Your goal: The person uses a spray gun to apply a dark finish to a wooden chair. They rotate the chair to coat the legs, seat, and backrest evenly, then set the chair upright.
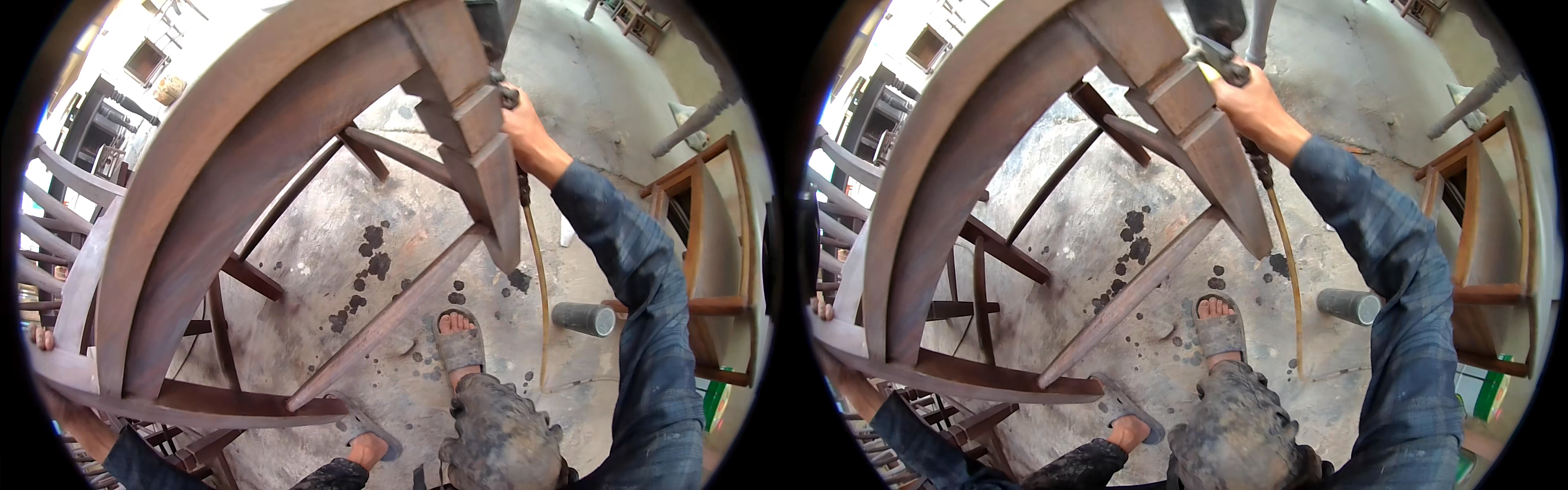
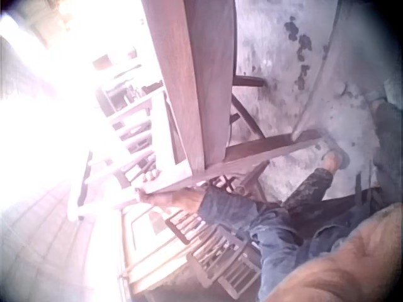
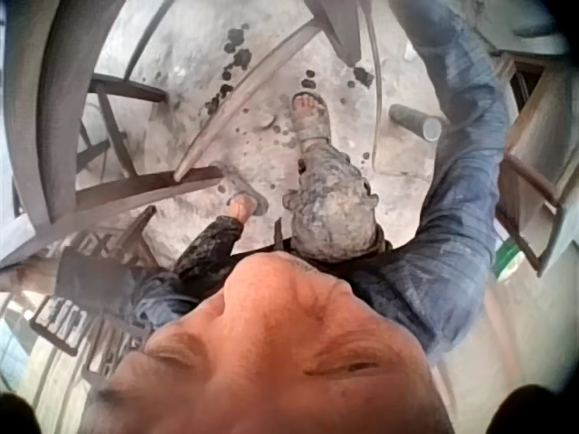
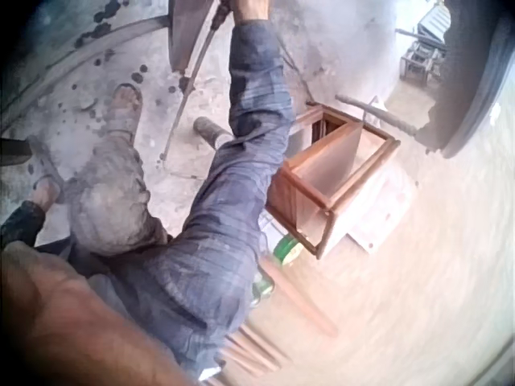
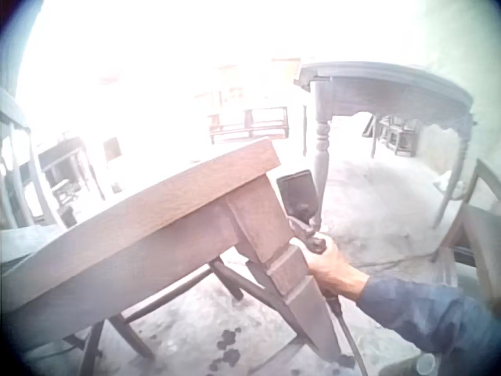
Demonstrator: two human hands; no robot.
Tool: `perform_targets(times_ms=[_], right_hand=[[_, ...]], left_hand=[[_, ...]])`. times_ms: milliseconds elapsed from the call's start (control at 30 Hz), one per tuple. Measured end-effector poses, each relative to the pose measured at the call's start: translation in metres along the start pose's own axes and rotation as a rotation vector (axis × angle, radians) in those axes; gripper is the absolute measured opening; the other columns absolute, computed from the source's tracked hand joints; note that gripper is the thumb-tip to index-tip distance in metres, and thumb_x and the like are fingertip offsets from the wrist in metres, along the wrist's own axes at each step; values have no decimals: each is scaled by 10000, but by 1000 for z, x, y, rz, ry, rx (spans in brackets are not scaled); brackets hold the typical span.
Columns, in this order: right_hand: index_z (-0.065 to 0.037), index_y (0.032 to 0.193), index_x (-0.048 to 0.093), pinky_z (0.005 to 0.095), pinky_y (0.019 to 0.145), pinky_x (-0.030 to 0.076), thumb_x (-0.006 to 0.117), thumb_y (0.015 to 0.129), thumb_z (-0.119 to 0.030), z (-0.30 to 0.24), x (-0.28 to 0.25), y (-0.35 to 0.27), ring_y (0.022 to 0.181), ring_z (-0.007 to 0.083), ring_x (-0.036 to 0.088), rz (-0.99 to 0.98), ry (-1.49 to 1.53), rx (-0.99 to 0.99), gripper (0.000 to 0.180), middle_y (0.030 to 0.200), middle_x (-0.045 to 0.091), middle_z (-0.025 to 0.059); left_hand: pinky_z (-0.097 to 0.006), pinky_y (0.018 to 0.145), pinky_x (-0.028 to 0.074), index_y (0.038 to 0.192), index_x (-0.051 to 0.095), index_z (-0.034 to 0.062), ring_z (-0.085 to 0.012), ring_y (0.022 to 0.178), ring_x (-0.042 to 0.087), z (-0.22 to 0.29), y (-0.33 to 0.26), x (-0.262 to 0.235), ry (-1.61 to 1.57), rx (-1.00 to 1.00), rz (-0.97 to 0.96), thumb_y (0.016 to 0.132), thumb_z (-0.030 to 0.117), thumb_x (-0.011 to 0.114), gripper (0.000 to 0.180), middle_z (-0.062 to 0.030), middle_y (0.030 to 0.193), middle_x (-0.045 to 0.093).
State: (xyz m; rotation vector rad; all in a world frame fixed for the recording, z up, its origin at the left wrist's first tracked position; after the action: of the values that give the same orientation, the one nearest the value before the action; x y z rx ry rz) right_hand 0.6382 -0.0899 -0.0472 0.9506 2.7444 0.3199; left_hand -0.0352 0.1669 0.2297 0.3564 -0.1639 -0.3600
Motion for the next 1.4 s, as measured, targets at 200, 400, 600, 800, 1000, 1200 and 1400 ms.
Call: perform_targets(times_ms=[200,400,600,800,1000,1200,1400], right_hand=[[-60,1192,661,251,374,345,617,992,-219,-86,-46,-99,462,65,477,215,3,368,259,757,647,36],[-36,1459,468,250,368,475,535,1032,-178,-173,-49,-215,533,136,613,227,-10,280,455,940,713,135],[-13,1470,455,285,694,570,504,1023,-80,-225,-35,-315,819,146,688,191,-48,108,455,1054,711,128],[-24,1451,494,265,745,524,546,1009,-83,-254,-34,-327,812,115,633,222,47,46,450,1019,695,90],[-69,1437,538,242,661,486,543,990,-70,-283,-56,-302,756,90,600,172,165,106,448,880,666,34],[-55,1413,563,259,660,495,586,980,-151,-252,-100,-300,713,81,576,111,307,217,444,834,655,22],[-24,1240,644,263,505,421,581,966,-189,-199,-114,-322,619,80,536,178,285,321,326,770,626,17]], left_hand=[[-290,834,439,1147,520,-19,-178,857,490,-32,22,-11,-168,-75,48,976,322,653,404,-66,931,498],[-312,758,529,1129,580,15,-182,786,606,-41,19,24,-77,-17,226,954,305,684,355,-77,908,622],[-342,710,588,1103,617,1,-218,735,667,-33,4,69,-19,-35,231,943,240,674,293,-82,833,644],[-427,639,616,1169,584,-29,-253,765,674,17,27,55,96,15,220,895,197,727,383,-112,928,636],[-386,655,579,983,631,17,-211,731,626,21,46,42,34,-40,261,912,206,705,216,-59,851,616],[-351,639,558,971,629,58,-196,711,591,14,70,28,-62,-123,163,924,240,671,193,-63,772,560],[-296,636,540,945,603,62,-137,705,584,20,69,33,26,-122,218,917,194,656,145,-15,785,558]])
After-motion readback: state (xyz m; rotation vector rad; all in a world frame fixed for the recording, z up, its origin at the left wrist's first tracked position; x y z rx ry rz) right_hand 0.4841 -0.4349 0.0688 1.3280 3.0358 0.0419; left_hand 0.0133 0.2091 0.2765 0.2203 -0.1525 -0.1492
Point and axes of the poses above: each hand's wrist, its own y-axis towards the middle knuckle, its own x-axis out of the palm, z = x × y, the point moved 4 cm from there along y, towards the middle knuckle
